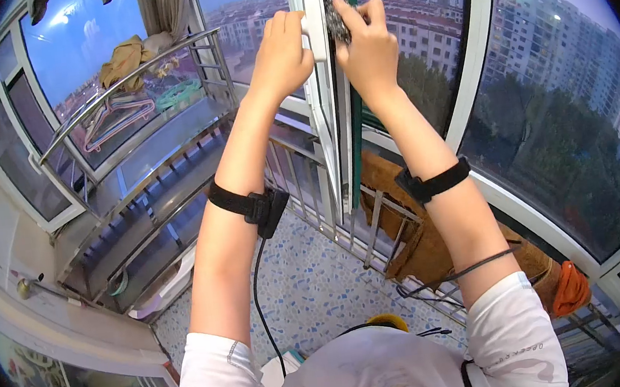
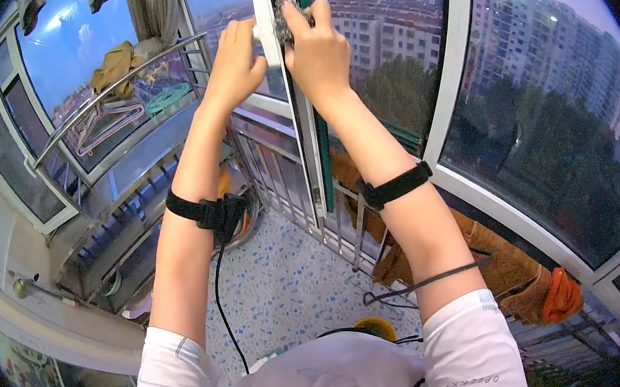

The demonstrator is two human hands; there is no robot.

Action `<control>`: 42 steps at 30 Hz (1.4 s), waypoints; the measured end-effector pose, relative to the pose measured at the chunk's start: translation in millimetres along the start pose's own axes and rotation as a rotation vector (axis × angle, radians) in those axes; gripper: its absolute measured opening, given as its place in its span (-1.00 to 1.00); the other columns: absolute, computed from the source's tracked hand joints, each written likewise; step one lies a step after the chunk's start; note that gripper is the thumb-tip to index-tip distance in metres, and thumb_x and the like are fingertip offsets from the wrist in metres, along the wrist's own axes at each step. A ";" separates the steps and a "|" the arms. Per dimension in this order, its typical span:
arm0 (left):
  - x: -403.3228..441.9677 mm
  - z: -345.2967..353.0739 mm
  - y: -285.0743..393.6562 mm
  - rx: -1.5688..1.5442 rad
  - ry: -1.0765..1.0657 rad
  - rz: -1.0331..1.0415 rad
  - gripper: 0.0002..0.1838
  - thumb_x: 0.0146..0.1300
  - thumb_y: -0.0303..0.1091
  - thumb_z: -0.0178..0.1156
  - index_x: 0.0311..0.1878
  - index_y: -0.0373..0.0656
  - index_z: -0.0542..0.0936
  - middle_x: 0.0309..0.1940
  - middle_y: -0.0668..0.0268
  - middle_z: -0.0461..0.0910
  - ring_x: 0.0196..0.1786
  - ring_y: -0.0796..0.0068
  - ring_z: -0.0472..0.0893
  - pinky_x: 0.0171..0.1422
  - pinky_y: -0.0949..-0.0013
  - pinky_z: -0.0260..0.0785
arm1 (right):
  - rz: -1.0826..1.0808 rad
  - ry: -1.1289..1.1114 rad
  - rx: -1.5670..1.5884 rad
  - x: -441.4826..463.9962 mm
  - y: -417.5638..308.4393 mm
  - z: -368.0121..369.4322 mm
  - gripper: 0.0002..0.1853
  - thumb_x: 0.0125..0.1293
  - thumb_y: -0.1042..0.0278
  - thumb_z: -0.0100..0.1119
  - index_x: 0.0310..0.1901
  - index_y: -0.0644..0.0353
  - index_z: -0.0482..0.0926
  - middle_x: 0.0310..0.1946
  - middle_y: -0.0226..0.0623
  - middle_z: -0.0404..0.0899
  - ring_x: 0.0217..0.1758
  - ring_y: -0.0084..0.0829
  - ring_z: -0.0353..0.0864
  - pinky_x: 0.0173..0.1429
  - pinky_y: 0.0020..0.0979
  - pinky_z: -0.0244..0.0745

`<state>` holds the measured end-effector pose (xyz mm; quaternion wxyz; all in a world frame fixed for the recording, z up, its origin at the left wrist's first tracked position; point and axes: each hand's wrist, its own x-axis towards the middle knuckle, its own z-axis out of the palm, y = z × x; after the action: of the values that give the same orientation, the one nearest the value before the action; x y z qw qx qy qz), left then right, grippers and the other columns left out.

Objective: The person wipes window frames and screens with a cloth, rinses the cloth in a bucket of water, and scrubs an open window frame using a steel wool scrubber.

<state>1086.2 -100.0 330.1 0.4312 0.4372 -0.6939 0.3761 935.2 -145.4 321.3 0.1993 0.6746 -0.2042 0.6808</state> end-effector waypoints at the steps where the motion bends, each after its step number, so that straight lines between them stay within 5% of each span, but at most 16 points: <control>1: -1.0 1.0 -1.6 0.010 0.014 0.016 -0.48 -0.06 -0.56 0.10 0.08 -0.33 0.39 -0.10 0.04 0.42 0.02 -0.01 0.42 0.14 0.09 0.35 | 0.000 -0.052 0.023 -13.2 -0.8 -3.9 -0.41 -0.08 0.52 0.31 0.10 -0.05 0.53 -0.15 -0.22 0.42 -0.38 -0.07 0.64 -0.29 -0.13 0.60; 7: -1.6 3.3 -6.7 -0.039 0.030 0.045 -0.47 -0.06 -0.54 0.10 0.10 -0.33 0.39 -0.13 -0.03 0.42 0.02 -0.06 0.42 0.18 0.09 0.28 | -0.069 -0.241 -0.015 -100.4 7.3 -23.1 -0.43 -0.09 0.59 0.22 0.07 0.00 0.55 -0.20 -0.26 0.43 -0.38 -0.20 0.66 -0.36 -0.22 0.61; 10: 0.0 6.0 -7.3 -0.026 0.023 0.047 -0.46 -0.06 -0.54 0.10 0.11 -0.33 0.39 -0.13 -0.03 0.42 0.02 -0.07 0.42 0.19 0.08 0.27 | 0.025 -0.234 0.033 -58.6 8.2 -39.3 -0.36 -0.14 0.64 0.29 0.08 -0.11 0.58 -0.19 -0.30 0.46 -0.28 -0.15 0.64 -0.21 -0.20 0.61; 14: -0.2 4.2 -1.3 -0.039 0.015 0.036 -0.46 -0.06 -0.54 0.10 0.11 -0.32 0.39 -0.13 -0.03 0.42 0.02 -0.07 0.42 0.20 0.09 0.27 | -0.080 0.020 -0.014 18.5 10.6 -33.1 -0.41 -0.07 0.51 0.33 0.10 -0.12 0.56 -0.19 -0.31 0.46 -0.30 -0.16 0.64 -0.25 -0.22 0.60; 15: 1.1 3.9 -1.5 -0.029 0.004 0.035 -0.47 -0.06 -0.53 0.11 0.10 -0.32 0.39 -0.12 -0.01 0.42 0.03 -0.06 0.42 0.18 0.08 0.31 | 0.004 -0.033 0.069 27.3 -6.6 -38.8 -0.62 0.02 0.55 0.20 -0.05 0.08 0.58 -0.20 -0.11 0.42 -0.30 0.01 0.59 -0.24 -0.08 0.53; 20: 1.2 1.3 -3.9 0.003 0.019 0.038 -0.48 -0.07 -0.54 0.10 0.08 -0.31 0.40 -0.11 0.02 0.42 0.04 -0.06 0.42 0.17 0.08 0.33 | 0.059 0.009 0.148 -2.8 -9.9 -6.1 -0.61 0.04 0.55 0.19 -0.03 0.09 0.60 -0.21 -0.12 0.44 -0.28 -0.01 0.59 -0.18 -0.09 0.52; 22: -2.4 0.9 -6.8 -0.006 0.011 0.052 -0.50 -0.02 -0.49 0.11 0.09 -0.31 0.41 -0.10 0.00 0.43 0.04 -0.06 0.42 0.19 0.08 0.31 | -0.036 0.016 -0.050 -13.0 -4.2 -0.4 -0.43 -0.08 0.47 0.34 0.08 -0.09 0.57 -0.19 -0.29 0.44 -0.32 -0.16 0.64 -0.27 -0.20 0.60; 26: 0.0 -2.5 -9.0 -0.022 -0.016 0.071 -0.46 -0.04 -0.53 0.10 0.12 -0.30 0.38 -0.11 -0.03 0.42 0.03 -0.06 0.41 0.19 0.09 0.27 | -0.074 -0.160 -0.134 -50.6 -2.7 -7.0 -0.48 -0.07 0.50 0.26 0.04 0.01 0.54 -0.14 -0.21 0.43 -0.46 -0.21 0.65 -0.45 -0.26 0.60; 32: 2.6 -1.2 -14.7 -0.042 -0.044 0.099 -0.50 0.03 -0.45 0.09 0.13 -0.31 0.41 -0.06 -0.03 0.45 0.08 -0.05 0.42 0.24 0.09 0.25 | -0.041 -0.343 -0.025 -72.6 5.1 -34.6 -0.55 -0.02 0.56 0.21 -0.03 -0.04 0.58 -0.19 -0.27 0.42 -0.40 -0.14 0.66 -0.32 -0.20 0.62; 37: 6.7 0.6 -8.2 -0.134 -0.047 0.016 -0.48 0.16 -0.20 0.18 0.11 -0.32 0.42 -0.07 -0.05 0.46 0.05 -0.06 0.43 0.20 0.08 0.28 | 0.027 -0.061 0.062 3.5 4.9 -45.9 -0.43 -0.09 0.60 0.26 0.04 -0.11 0.59 -0.17 -0.25 0.46 -0.26 -0.08 0.63 -0.19 -0.16 0.59; 39: 6.7 -1.2 -4.6 -0.133 -0.040 0.037 -0.48 0.17 -0.17 0.18 0.11 -0.32 0.42 -0.07 -0.05 0.46 0.05 -0.05 0.43 0.20 0.08 0.28 | 0.082 0.034 0.179 24.3 -0.3 -34.5 -0.63 0.05 0.55 0.18 -0.05 0.10 0.61 -0.21 -0.11 0.44 -0.26 -0.01 0.59 -0.17 -0.09 0.52; 42: 6.7 -3.3 -3.3 -0.121 -0.043 0.052 -0.48 0.17 -0.18 0.15 0.12 -0.33 0.42 -0.08 -0.05 0.45 0.05 -0.06 0.43 0.20 0.07 0.28 | 0.105 -0.018 0.160 25.0 -6.6 -17.6 -0.65 0.05 0.55 0.19 -0.07 0.13 0.61 -0.20 -0.12 0.45 -0.23 -0.01 0.60 -0.16 -0.10 0.52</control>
<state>1088.5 -100.1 337.9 0.4319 0.3999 -0.7357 0.3351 923.8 -130.3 346.2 0.1071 0.6828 -0.1861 0.6983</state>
